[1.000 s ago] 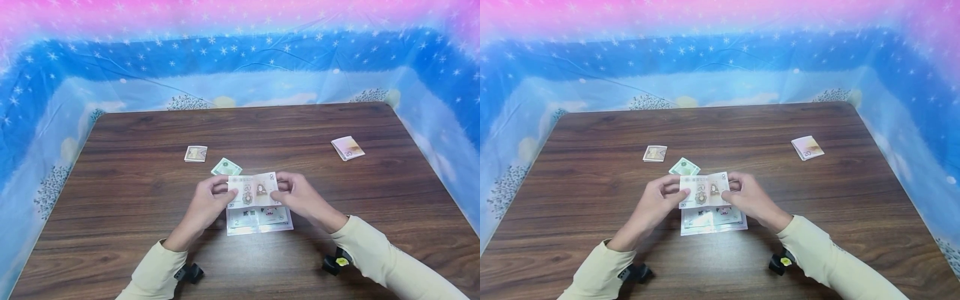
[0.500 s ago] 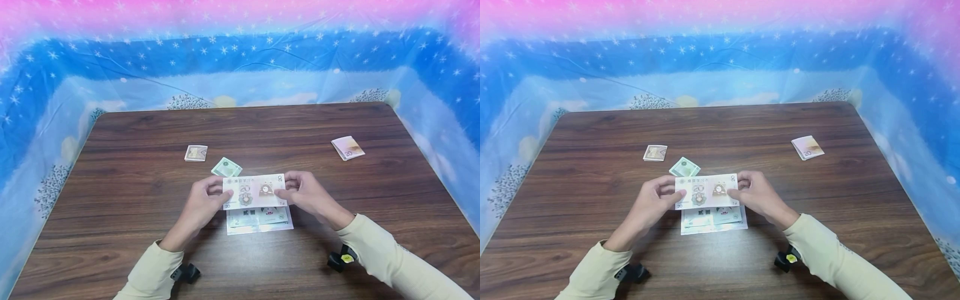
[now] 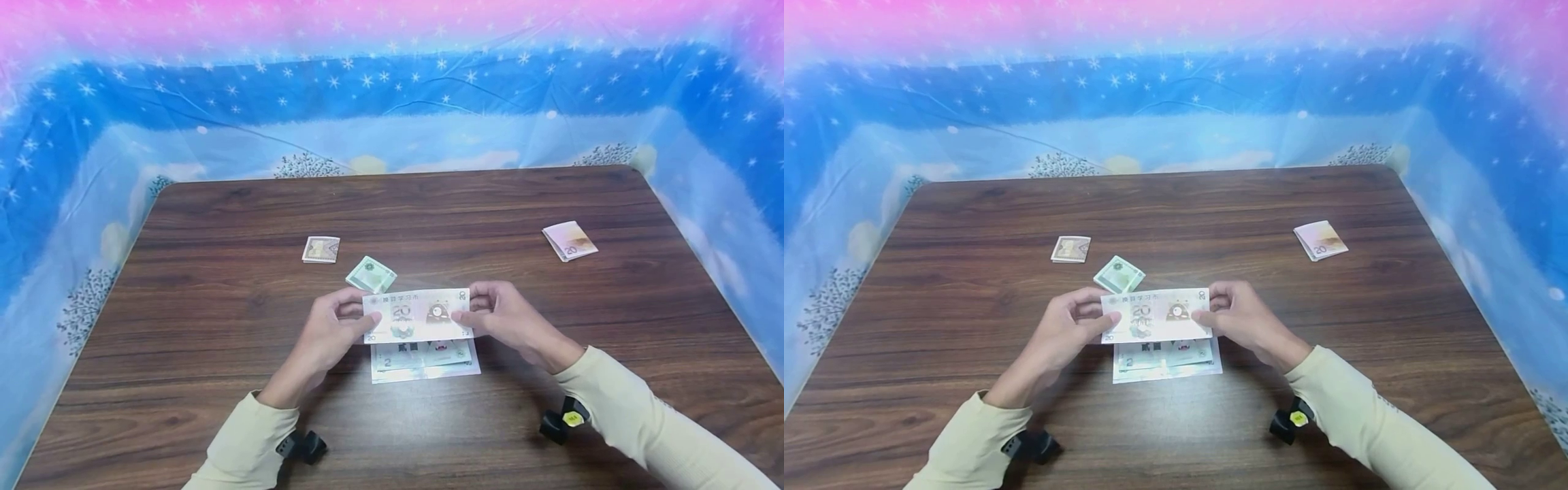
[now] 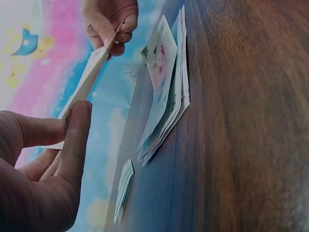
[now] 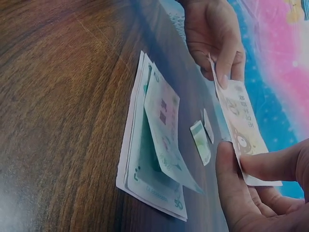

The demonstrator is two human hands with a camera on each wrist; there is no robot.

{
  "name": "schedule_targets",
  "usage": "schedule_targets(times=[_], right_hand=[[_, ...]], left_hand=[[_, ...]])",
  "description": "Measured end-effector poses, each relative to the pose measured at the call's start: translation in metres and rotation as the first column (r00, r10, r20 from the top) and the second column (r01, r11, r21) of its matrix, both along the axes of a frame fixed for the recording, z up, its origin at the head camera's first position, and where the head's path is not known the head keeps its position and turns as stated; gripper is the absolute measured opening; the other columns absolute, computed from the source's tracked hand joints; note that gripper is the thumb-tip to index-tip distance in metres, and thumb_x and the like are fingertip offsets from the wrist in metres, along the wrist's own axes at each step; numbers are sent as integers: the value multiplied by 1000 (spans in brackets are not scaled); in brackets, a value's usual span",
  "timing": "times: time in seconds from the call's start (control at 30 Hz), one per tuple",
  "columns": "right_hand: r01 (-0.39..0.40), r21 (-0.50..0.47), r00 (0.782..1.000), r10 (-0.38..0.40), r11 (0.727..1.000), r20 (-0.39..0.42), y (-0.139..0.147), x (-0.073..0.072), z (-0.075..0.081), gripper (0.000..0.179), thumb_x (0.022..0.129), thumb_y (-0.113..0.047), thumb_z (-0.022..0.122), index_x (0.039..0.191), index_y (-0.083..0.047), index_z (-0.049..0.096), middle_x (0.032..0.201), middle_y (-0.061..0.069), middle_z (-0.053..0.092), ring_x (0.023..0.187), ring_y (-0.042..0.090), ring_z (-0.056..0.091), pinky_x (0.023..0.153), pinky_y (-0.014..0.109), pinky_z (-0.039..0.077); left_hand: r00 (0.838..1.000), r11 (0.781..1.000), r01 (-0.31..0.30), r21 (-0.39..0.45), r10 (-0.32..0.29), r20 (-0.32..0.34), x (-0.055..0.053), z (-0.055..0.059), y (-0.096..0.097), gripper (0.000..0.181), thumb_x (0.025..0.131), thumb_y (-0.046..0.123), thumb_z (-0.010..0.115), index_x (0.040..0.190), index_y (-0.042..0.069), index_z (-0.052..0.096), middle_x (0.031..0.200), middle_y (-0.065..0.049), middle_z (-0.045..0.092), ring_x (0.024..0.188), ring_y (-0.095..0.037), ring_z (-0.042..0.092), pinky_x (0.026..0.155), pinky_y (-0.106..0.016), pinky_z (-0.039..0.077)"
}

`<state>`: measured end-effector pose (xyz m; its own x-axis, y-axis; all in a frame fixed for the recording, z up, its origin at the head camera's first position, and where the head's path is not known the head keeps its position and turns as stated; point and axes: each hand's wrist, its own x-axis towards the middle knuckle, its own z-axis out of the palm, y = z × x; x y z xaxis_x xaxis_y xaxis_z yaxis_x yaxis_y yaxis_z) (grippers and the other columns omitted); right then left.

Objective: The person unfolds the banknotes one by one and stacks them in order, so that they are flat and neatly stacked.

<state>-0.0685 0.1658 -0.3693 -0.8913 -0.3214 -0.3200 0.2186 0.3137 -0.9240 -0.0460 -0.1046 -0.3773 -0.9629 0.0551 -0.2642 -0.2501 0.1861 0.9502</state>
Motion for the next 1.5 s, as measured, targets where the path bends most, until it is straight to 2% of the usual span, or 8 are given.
schedule_targets(times=[0.17,0.3,0.5,0.67,0.87,1.03,1.33,1.5], right_hand=[[-4,40,1000,4,999,-7,2,0,-2,17,89,-4,74,87,0,58,75,4,63,70,15,60,67,30,58],[-29,60,999,30,998,-15,4,0,-5,20,87,-3,76,83,0,57,75,6,61,69,16,62,65,35,62],[-85,117,995,90,989,-40,6,2,-9,21,86,0,76,79,1,57,71,6,59,62,19,66,61,40,62],[-130,167,987,143,977,-71,5,3,-15,16,86,1,76,83,4,60,68,6,61,56,19,66,56,39,61],[-148,244,981,174,958,-90,3,4,-18,18,84,-1,79,87,5,62,65,5,62,51,20,66,51,36,60],[-156,338,970,208,928,-123,3,4,-20,23,84,-6,82,84,0,59,62,2,61,49,16,65,49,32,58],[-107,532,943,256,840,-213,3,4,-23,32,80,-18,87,90,-2,61,62,-4,62,46,9,59,51,27,49],[-74,597,935,264,799,-238,2,4,-22,44,77,-23,89,102,0,62,66,-2,62,51,9,58,53,28,48]], left_hand=[[1000,997,29,-69,-29,1,-1,-2,-1,26,86,2,76,111,2,71,96,-11,75,86,-17,69,70,-28,58],[992,980,111,-162,-118,-32,0,-4,-3,23,88,5,77,108,-1,68,84,-9,75,67,-17,70,61,-32,60],[966,904,217,-370,-253,-51,4,-3,-4,33,89,14,79,114,-2,65,76,-1,74,53,-14,68,58,-27,55],[951,856,258,-447,-308,-40,4,-3,-1,31,88,14,80,110,-2,67,70,2,73,55,-10,66,59,-28,54],[929,759,269,-593,-367,-49,4,-6,2,27,84,16,83,102,1,70,60,9,65,55,-6,59,57,-28,47],[923,712,250,-656,-380,-61,3,-7,5,25,81,18,86,94,3,70,62,6,60,55,-9,54,51,-26,44],[922,688,249,-682,-385,-51,3,-7,7,36,80,17,87,105,1,68,66,3,63,60,-10,60,55,-30,49],[921,697,249,-672,-385,-58,3,-8,6,38,80,17,87,109,2,67,67,3,64,60,-9,59,55,-29,49]])
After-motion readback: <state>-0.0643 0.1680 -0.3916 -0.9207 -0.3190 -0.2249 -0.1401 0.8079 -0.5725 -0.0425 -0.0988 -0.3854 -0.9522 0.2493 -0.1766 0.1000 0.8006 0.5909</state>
